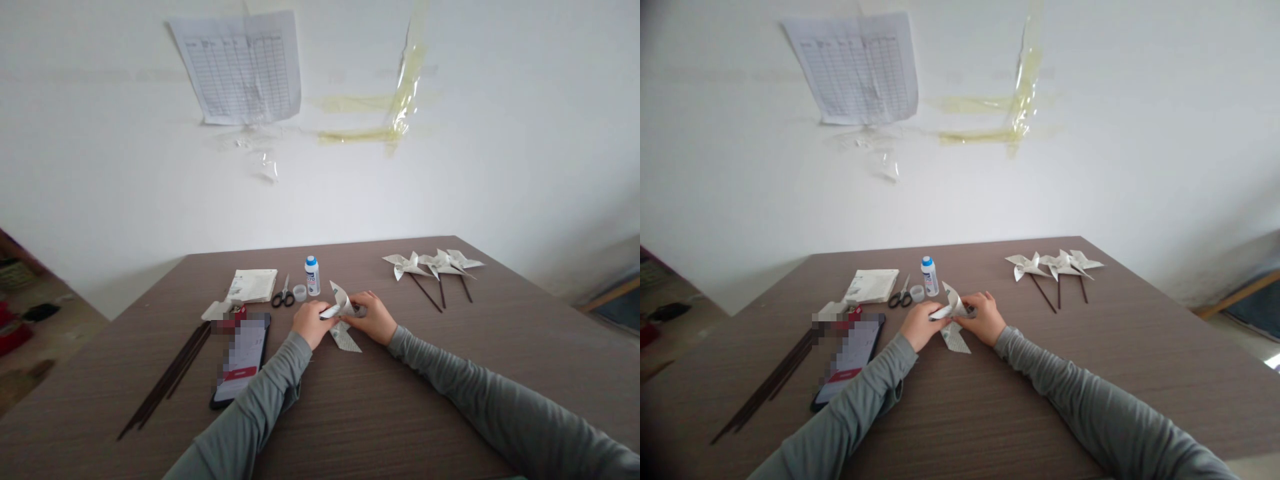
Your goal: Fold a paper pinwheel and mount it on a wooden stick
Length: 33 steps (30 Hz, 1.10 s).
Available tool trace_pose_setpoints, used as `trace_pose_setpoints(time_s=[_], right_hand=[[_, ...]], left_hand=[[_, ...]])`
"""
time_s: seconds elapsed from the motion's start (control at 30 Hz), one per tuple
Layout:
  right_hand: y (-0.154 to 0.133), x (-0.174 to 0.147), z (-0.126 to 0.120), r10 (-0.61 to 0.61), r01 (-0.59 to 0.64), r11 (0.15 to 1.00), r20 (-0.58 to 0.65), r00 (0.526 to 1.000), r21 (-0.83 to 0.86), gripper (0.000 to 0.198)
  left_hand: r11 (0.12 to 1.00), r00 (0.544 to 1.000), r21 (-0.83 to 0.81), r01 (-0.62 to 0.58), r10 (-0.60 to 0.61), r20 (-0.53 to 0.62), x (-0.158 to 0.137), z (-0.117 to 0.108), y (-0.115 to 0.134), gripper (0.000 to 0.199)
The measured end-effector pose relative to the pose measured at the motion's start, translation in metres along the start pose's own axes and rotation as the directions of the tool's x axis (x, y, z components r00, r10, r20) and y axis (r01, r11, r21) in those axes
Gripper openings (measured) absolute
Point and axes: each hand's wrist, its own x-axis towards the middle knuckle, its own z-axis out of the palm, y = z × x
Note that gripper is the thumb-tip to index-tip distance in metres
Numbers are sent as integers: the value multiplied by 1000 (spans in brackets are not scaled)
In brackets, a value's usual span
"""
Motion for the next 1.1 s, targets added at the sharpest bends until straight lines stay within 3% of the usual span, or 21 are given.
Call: trace_pose_setpoints(time_s=[0.3,1.1], right_hand=[[-4,-1,-1,-4,5,1000,29,1000,-20,13],[-14,2,-4,9,-9,1000,16,1000,13,18]], left_hand=[[1000,1000,-9,0,0,-8,-1,-2,4,4],[999,998,-25,45,-46,-37,-1,-1,6,18]])
